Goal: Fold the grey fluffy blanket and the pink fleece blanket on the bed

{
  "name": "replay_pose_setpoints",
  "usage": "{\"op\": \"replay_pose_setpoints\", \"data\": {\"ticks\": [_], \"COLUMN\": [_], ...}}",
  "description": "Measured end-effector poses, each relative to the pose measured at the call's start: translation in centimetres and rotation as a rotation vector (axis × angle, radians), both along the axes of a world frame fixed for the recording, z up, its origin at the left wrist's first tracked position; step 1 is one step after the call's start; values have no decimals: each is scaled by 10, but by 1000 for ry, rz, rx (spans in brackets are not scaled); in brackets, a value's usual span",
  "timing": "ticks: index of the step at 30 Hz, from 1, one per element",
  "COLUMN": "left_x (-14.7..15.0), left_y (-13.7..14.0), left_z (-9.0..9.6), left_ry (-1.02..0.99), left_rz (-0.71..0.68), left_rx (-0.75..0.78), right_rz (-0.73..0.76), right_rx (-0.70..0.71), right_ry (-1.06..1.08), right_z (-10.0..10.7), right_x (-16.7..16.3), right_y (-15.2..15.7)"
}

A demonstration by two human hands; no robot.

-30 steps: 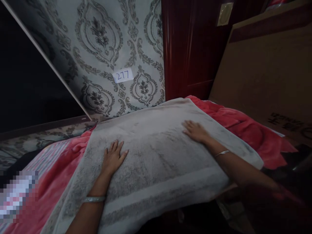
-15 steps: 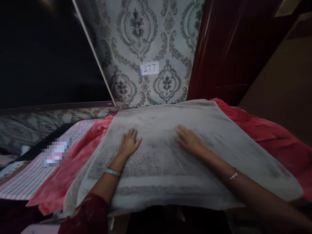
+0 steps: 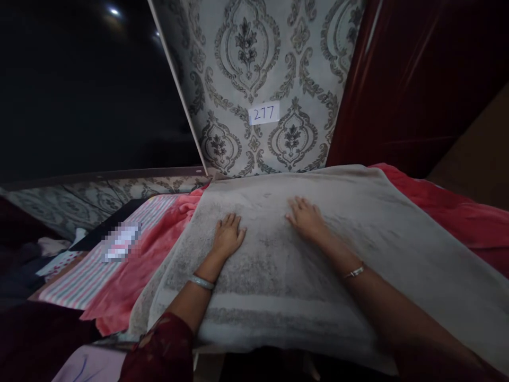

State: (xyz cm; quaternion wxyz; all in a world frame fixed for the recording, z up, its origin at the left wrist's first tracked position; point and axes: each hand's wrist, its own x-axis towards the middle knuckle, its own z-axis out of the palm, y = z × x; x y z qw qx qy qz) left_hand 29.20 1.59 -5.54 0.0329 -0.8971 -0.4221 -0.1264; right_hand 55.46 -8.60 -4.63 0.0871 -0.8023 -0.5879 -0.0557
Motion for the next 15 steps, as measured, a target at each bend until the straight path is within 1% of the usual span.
{"op": "replay_pose_setpoints", "data": {"ticks": [1,3,4,6,8,10,11,13,15], "left_x": [0,1,1,2,2,-1,-5,-20,-40], "left_y": [-3,-9,-12,-15,-13,-5,2,16,28], "left_z": [1,3,4,4,5,7,8,12,15], "left_ry": [15,61,82,109,111,107,106,96,64], "left_rz": [-42,-172,-234,-313,-320,-241,-165,44,257], "left_rx": [-19,-65,-86,-118,-138,-160,-171,-181,-169], "right_rz": [88,226,254,260,260,266,271,279,273], "right_rx": [18,-9,-35,-66,-66,-58,-57,-56,-60], "right_ry": [2,18,27,43,64,77,78,72,68], "right_z": [-5,-18,-24,-34,-40,-42,-43,-44,-46], "right_x": [-7,-22,-28,-33,-31,-27,-25,-24,-24], "right_y": [0,-3,-4,-5,-4,-2,-1,-1,-2]}}
